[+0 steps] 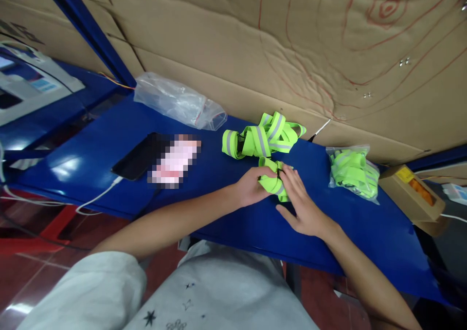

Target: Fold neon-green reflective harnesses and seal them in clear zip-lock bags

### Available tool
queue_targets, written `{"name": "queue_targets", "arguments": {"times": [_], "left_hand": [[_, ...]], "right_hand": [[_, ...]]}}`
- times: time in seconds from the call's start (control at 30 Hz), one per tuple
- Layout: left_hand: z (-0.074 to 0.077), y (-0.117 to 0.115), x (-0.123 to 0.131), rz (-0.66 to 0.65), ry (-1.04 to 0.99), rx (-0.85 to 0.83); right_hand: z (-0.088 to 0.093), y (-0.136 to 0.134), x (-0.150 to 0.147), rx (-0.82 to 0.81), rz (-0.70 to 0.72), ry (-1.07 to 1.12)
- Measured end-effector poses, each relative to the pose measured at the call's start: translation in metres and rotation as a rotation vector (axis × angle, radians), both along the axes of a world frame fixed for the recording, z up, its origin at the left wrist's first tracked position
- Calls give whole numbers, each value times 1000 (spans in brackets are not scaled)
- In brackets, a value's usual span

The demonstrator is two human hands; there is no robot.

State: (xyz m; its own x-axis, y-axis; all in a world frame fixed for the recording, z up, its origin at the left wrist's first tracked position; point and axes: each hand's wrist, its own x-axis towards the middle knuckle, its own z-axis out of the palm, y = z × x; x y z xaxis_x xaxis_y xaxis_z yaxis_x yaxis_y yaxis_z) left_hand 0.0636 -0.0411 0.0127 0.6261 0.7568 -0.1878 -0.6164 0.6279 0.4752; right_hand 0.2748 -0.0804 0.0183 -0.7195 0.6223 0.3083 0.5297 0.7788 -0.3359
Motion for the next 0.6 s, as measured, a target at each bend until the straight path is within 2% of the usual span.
{"name": "queue_targets", "arguments": {"times": [0.1,0.2,0.27,0.37,0.43,0.6], "left_hand": [[-1,3,1,4,39,35],[1,1,1,-8,62,67],[3,-3,1,-14,97,123],[4,-7,1,-7,169,243],[3,-8,0,17,198,359],[2,-4,-9,70,444,841]], "right_hand": [[-6,-3,-1,-135,-13,123],[-20,-2,-1,-148,-264,477],[-31,-1,-3,-270,-388,676],[-41,-1,-9,-693,-370,853],[-41,-4,-12,-890,-357,934],[-27,-9,-16,-1040,-338,1030]]}}
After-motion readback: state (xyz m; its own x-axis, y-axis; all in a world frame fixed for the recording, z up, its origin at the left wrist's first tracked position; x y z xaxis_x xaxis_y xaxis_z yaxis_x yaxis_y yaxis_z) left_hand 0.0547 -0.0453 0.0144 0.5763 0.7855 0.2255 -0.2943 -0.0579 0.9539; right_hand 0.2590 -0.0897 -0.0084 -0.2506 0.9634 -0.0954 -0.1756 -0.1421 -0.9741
